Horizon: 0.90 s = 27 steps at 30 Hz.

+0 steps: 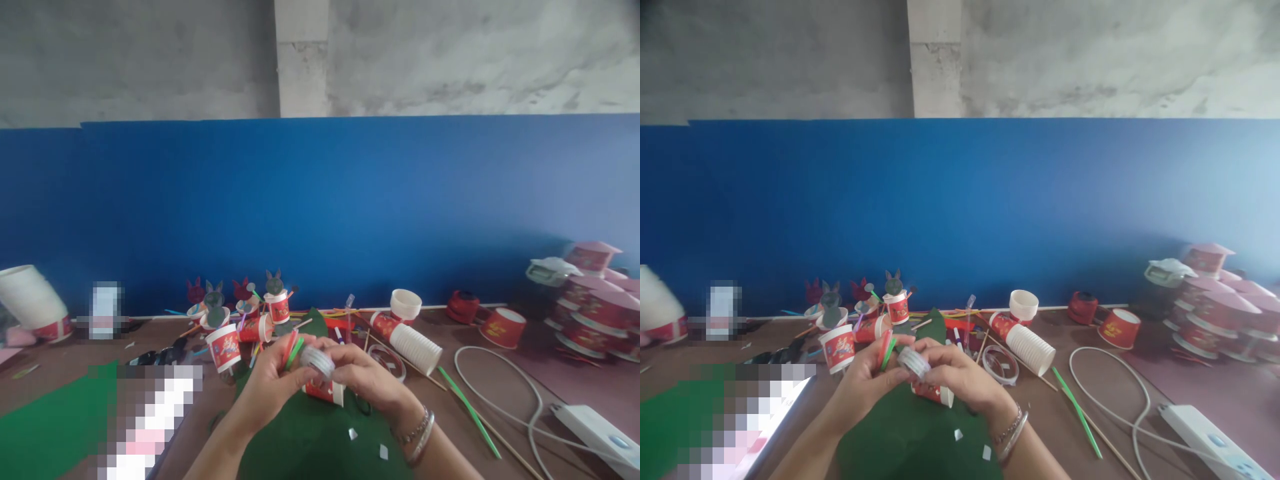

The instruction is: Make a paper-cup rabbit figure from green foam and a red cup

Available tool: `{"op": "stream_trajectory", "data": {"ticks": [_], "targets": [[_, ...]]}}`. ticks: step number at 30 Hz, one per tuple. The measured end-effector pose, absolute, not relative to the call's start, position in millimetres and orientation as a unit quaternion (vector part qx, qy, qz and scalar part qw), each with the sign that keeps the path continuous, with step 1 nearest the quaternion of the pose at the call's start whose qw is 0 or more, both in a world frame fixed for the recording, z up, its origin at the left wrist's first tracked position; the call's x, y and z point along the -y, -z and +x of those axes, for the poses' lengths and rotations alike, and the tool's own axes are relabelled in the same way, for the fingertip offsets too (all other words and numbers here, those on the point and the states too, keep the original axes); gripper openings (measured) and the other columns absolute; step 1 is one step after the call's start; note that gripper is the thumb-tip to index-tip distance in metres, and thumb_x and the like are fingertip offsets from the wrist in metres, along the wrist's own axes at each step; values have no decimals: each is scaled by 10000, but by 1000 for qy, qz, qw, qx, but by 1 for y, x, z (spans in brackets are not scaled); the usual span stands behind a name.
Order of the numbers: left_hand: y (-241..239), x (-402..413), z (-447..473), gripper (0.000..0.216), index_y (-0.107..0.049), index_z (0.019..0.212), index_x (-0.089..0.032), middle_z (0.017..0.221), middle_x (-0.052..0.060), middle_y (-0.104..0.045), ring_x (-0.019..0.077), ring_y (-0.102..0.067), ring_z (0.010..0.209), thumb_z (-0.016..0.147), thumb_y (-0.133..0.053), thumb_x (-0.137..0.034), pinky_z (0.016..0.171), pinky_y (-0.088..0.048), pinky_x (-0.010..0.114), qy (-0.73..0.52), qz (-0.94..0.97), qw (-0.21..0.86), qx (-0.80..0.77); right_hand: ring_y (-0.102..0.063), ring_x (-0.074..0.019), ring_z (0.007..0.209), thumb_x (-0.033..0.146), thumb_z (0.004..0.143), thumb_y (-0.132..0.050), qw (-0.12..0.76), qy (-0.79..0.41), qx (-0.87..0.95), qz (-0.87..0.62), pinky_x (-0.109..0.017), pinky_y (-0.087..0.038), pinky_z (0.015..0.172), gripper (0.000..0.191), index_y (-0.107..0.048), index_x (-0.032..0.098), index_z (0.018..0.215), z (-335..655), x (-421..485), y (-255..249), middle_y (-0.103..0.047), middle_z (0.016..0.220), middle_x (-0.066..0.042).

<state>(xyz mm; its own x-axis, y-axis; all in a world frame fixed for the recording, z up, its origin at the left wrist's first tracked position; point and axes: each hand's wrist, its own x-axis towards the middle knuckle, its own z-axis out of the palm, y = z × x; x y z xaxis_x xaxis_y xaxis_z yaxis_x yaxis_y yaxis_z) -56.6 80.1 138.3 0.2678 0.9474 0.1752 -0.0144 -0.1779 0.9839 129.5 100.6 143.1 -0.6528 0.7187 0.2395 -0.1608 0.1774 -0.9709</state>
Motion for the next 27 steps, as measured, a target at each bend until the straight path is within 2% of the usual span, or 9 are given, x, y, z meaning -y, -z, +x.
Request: {"op": "stream_trajectory", "data": {"ticks": [5,11,16,21,27], "targets": [[-138,-80,-56,261,-644,908,-184,716,-2,-607,127,-511,645,700,-698,-333,644,-403,225,-474,612,504,-384,-509,-203,977,210,704,-562,347,-612,679,-211,-308,-379,891,147,-693,157,745,128,-100,-143,-578,950,-42],[-138,-77,-56,216,-647,861,-172,648,-13,-547,110,-442,602,731,-667,-343,577,-363,204,-469,642,463,-392,-517,-197,944,239,699,-586,361,-613,670,-212,-302,-399,863,128,-680,154,709,126,-99,-143,-568,990,-44],[-140,-75,-56,195,-644,845,-170,655,-12,-543,106,-426,611,751,-647,-340,574,-349,199,-458,662,447,-389,-527,-164,851,247,715,-588,354,-611,675,-212,-273,-411,781,125,-652,147,678,126,-96,-146,-542,947,-31],[-139,-77,-53,166,-625,849,-176,644,-21,-552,95,-418,578,765,-634,-319,559,-343,193,-460,655,462,-382,-514,-157,813,224,711,-555,374,-575,693,-221,-262,-391,732,125,-614,142,638,124,-95,-149,-547,882,-29],[-141,-76,-50,120,-601,825,-181,725,-13,-574,105,-452,661,767,-638,-280,611,-361,185,-456,663,453,-383,-467,-119,688,244,726,-527,387,-561,683,-265,-240,-346,625,158,-543,141,607,122,-96,-148,-522,827,-16]]}}
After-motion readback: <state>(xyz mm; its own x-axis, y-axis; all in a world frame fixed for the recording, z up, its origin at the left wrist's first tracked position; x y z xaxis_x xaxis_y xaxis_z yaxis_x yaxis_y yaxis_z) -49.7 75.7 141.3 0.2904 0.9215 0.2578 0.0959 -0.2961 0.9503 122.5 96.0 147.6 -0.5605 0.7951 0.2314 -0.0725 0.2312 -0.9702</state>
